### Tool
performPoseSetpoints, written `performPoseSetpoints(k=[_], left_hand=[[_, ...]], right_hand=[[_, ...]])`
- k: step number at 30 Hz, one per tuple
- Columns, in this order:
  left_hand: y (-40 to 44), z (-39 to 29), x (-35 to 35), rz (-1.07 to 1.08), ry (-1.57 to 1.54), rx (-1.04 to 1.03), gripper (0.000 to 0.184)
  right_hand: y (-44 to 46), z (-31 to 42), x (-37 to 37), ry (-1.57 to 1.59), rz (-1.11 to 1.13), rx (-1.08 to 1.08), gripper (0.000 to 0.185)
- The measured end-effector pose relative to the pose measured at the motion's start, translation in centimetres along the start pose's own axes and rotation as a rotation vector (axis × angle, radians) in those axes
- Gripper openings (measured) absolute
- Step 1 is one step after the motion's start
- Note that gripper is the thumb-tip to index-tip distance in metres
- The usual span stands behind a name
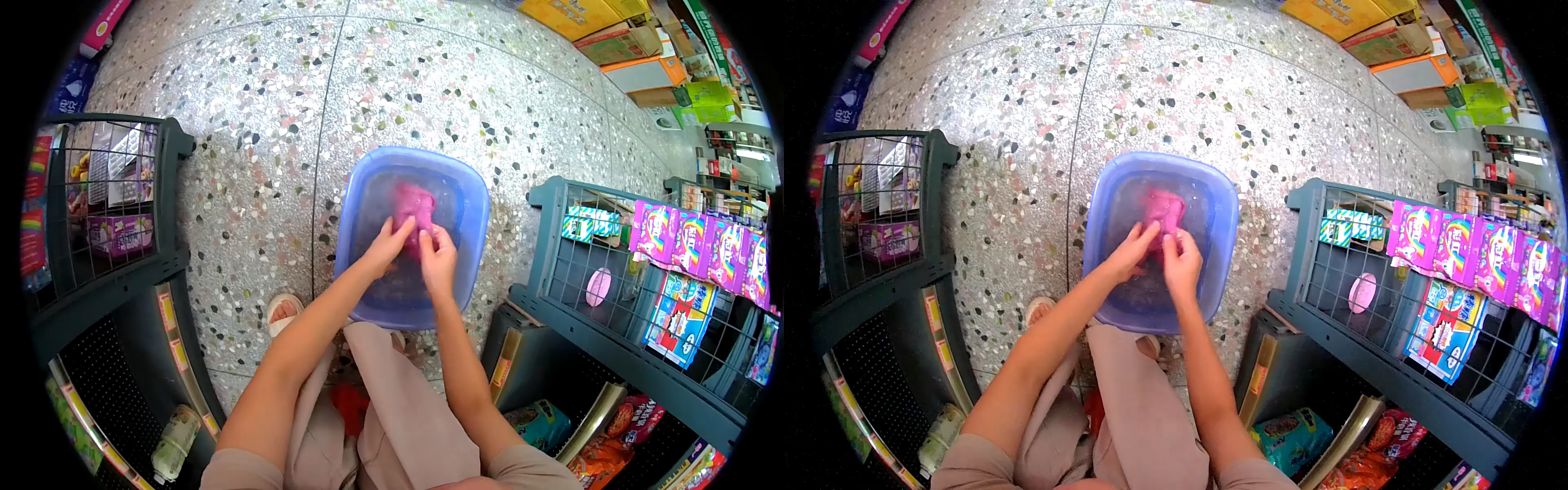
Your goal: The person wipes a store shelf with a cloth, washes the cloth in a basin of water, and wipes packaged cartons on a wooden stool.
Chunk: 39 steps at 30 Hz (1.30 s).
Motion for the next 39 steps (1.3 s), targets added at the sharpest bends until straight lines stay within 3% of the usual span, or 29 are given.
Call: performPoseSetpoints(k=[1, 2, 5, 6, 8, 10, 14, 19, 21, 22, 28, 29, 31, 32, 35, 38, 39], left_hand=[[-1.0, -1.3, -0.6, 0.050, -0.236, 0.092, 0.084], [-2.1, -3.1, -1.4, 0.224, -0.432, 0.089, 0.062], [-1.5, -3.1, -2.4, 0.485, -0.595, 0.130, 0.045], [-2.3, -3.4, -2.7, 0.405, -0.689, 0.306, 0.042], [-2.4, -3.4, -2.8, 0.444, -0.751, 0.269, 0.037], [-2.9, -3.3, -2.8, 0.497, -0.863, 0.304, 0.025], [-2.5, -1.5, -3.1, 0.514, -1.016, 0.287, 0.025], [-2.2, -0.6, -1.0, 0.359, -0.904, 0.291, 0.026], [-2.3, -0.1, -0.8, 0.230, -0.823, 0.257, 0.026], [-1.8, 0.0, -1.0, 0.053, -0.794, 0.117, 0.029], [-1.2, 0.7, 1.6, -0.069, -0.404, -0.123, 0.028], [-1.3, 0.7, 1.8, -0.108, -0.380, -0.154, 0.030], [-0.9, 0.6, 2.7, -0.189, -0.245, -0.160, 0.035], [-0.4, 1.1, 3.1, -0.191, -0.178, -0.155, 0.038], [0.3, 2.3, 3.5, -0.152, -0.027, -0.097, 0.055], [-3.0, 0.5, 1.8, -0.173, -0.063, 0.096, 0.075], [-3.3, 0.2, 1.3, -0.126, -0.132, 0.130, 0.077]], right_hand=[[-1.5, 2.9, -0.2, 0.024, 0.002, 0.025, 0.023], [-3.1, 6.6, -0.2, -0.052, 0.007, 0.102, 0.017], [-6.7, 10.8, -1.1, -0.216, -0.063, 0.455, 0.012], [-7.5, 11.3, -1.4, -0.233, -0.045, 0.510, 0.014], [-8.5, 11.9, -2.0, -0.264, -0.010, 0.621, 0.019], [-8.1, 11.4, -2.2, -0.277, -0.028, 0.572, 0.021], [-5.1, 9.9, -3.0, -0.250, -0.126, 0.467, 0.030], [-2.0, 7.6, -4.5, -0.292, -0.162, 0.418, 0.034], [0.0, 6.1, -4.3, -0.327, -0.097, 0.256, 0.036], [1.0, 5.3, -4.1, -0.339, -0.063, 0.174, 0.037], [4.9, -0.5, -2.5, -0.643, 0.005, 0.070, 0.036], [5.1, -1.6, -2.5, -0.564, 0.015, 0.140, 0.034], [5.1, -4.4, -2.2, -0.407, 0.034, 0.280, 0.035], [4.8, -4.6, -2.1, -0.557, 0.163, 0.231, 0.042], [3.3, -3.3, -1.6, -0.795, 0.038, 0.318, 0.039], [3.8, -3.8, -1.7, -0.886, 0.029, 0.126, 0.031], [3.8, -3.2, -1.5, -0.748, 0.052, 0.171, 0.028]])
Point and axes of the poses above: each hand's wrist, its own y-axis towards the middle knuckle, its own x-axis out of the back of the hand, z = x × y, the point moved 4 cm from there along y, towards the middle knuckle, and after that the axes turned 3 degrees about -x, right-handed, at the moved point
